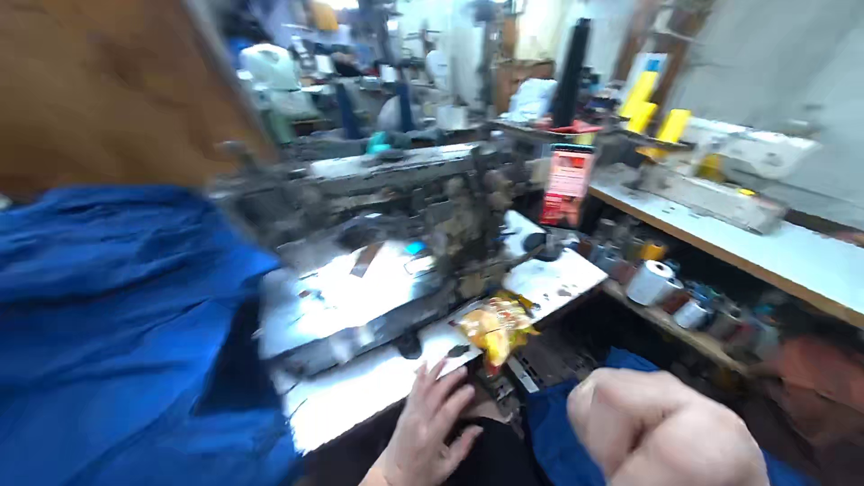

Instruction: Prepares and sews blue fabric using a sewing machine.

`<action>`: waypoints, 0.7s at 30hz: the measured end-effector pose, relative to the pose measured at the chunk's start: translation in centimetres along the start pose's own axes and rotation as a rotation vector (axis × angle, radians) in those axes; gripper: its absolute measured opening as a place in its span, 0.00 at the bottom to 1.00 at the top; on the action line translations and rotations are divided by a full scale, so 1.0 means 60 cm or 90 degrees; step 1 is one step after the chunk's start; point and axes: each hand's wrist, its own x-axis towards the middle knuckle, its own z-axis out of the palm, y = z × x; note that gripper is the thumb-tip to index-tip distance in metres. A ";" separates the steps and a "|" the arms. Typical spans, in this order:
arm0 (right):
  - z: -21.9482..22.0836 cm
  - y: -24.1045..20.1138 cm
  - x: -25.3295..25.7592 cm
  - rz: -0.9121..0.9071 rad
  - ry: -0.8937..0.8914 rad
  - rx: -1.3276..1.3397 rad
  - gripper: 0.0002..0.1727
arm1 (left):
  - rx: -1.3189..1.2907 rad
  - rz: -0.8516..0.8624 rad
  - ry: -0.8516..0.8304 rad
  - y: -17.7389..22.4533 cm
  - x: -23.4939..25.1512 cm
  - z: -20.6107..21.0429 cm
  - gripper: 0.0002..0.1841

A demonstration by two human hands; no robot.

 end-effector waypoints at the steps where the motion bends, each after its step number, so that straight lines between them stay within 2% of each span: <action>1: -0.003 0.028 -0.015 0.020 -0.013 -0.012 0.18 | 0.002 -0.015 -0.007 0.019 -0.038 -0.020 0.20; 3: 0.009 0.092 -0.044 0.110 -0.065 -0.038 0.18 | 0.002 -0.063 -0.018 0.046 -0.117 -0.066 0.13; 5: 0.046 0.140 -0.069 0.269 -0.189 -0.111 0.13 | 0.023 -0.151 -0.021 0.073 -0.192 -0.118 0.20; 6: 0.073 0.156 -0.074 0.345 -0.295 -0.150 0.12 | 0.041 -0.203 -0.018 0.090 -0.224 -0.148 0.21; 7: 0.102 0.170 -0.071 0.401 -0.416 -0.170 0.22 | 0.070 -0.246 -0.005 0.105 -0.248 -0.178 0.20; 8: 0.131 0.184 -0.069 0.420 -0.488 -0.169 0.27 | 0.108 -0.281 0.014 0.120 -0.263 -0.204 0.17; 9: 0.160 0.196 -0.066 0.397 -0.511 -0.170 0.25 | 0.146 -0.308 0.038 0.133 -0.270 -0.227 0.13; 10: 0.189 0.209 -0.060 0.343 -0.503 -0.184 0.20 | 0.183 -0.325 0.066 0.145 -0.272 -0.247 0.11; 12: 0.252 0.238 -0.029 0.247 -0.470 -0.222 0.21 | 0.226 -0.326 0.130 0.163 -0.264 -0.287 0.08; 13: 0.280 0.247 -0.001 0.254 -0.485 -0.224 0.18 | 0.228 -0.316 0.158 0.169 -0.257 -0.302 0.07; 15: 0.334 0.260 0.062 0.336 -0.541 -0.177 0.20 | 0.210 -0.291 0.181 0.178 -0.243 -0.327 0.05; 18: 0.428 0.284 0.108 0.421 -0.477 -0.145 0.18 | 0.187 -0.265 0.184 0.186 -0.228 -0.359 0.05; 21: 0.486 0.303 0.101 0.491 -0.429 -0.163 0.20 | 0.162 -0.262 0.202 0.192 -0.219 -0.382 0.05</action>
